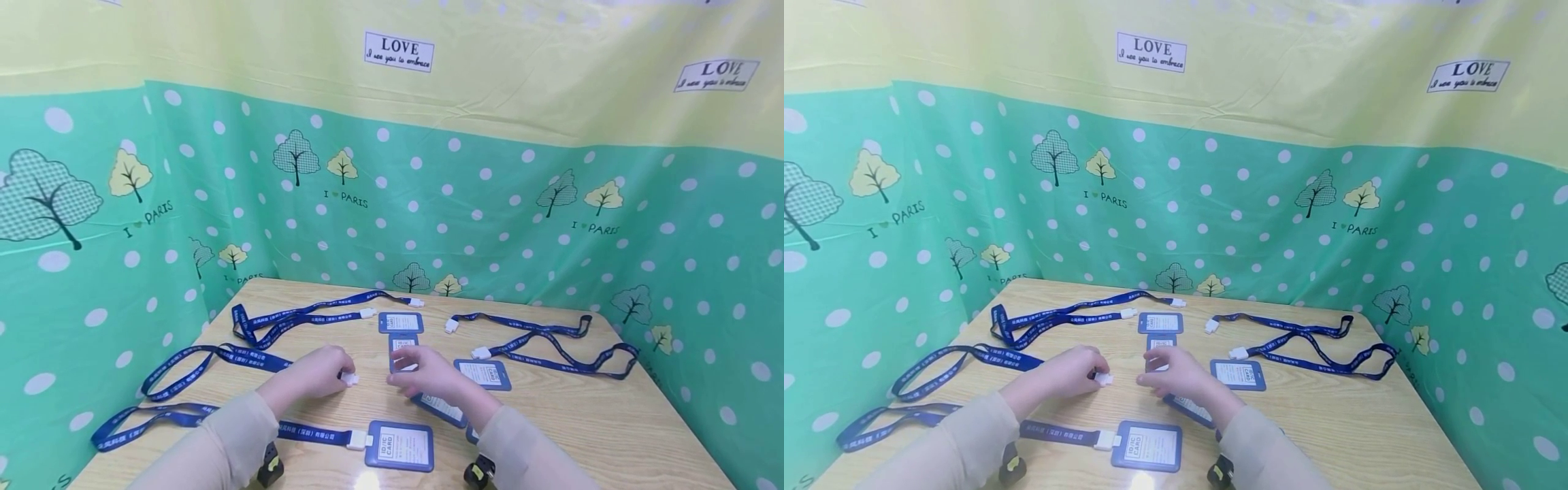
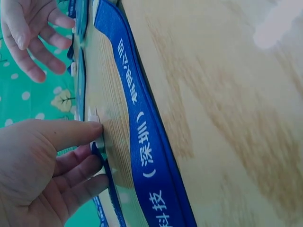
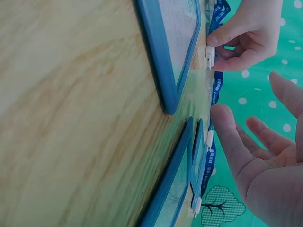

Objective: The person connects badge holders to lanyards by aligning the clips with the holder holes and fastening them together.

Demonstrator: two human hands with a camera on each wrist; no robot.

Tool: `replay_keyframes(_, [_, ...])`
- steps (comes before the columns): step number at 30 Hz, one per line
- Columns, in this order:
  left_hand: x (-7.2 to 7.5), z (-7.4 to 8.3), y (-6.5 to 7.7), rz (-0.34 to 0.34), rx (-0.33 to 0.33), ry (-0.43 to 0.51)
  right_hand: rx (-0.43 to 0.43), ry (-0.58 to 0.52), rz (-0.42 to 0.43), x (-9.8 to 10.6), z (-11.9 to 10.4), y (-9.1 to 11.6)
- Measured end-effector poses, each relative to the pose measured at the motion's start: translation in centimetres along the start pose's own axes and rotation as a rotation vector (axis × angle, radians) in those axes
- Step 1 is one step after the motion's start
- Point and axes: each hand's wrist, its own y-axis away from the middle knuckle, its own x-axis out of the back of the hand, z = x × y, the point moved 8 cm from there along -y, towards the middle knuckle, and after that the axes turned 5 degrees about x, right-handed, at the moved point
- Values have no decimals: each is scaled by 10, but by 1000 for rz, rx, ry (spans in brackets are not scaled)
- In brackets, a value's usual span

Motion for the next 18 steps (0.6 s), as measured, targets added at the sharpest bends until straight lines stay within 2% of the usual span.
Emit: replay_keyframes(18, [-8, 24, 5, -34, -61, -25, 6, 4, -42, 8, 5, 13])
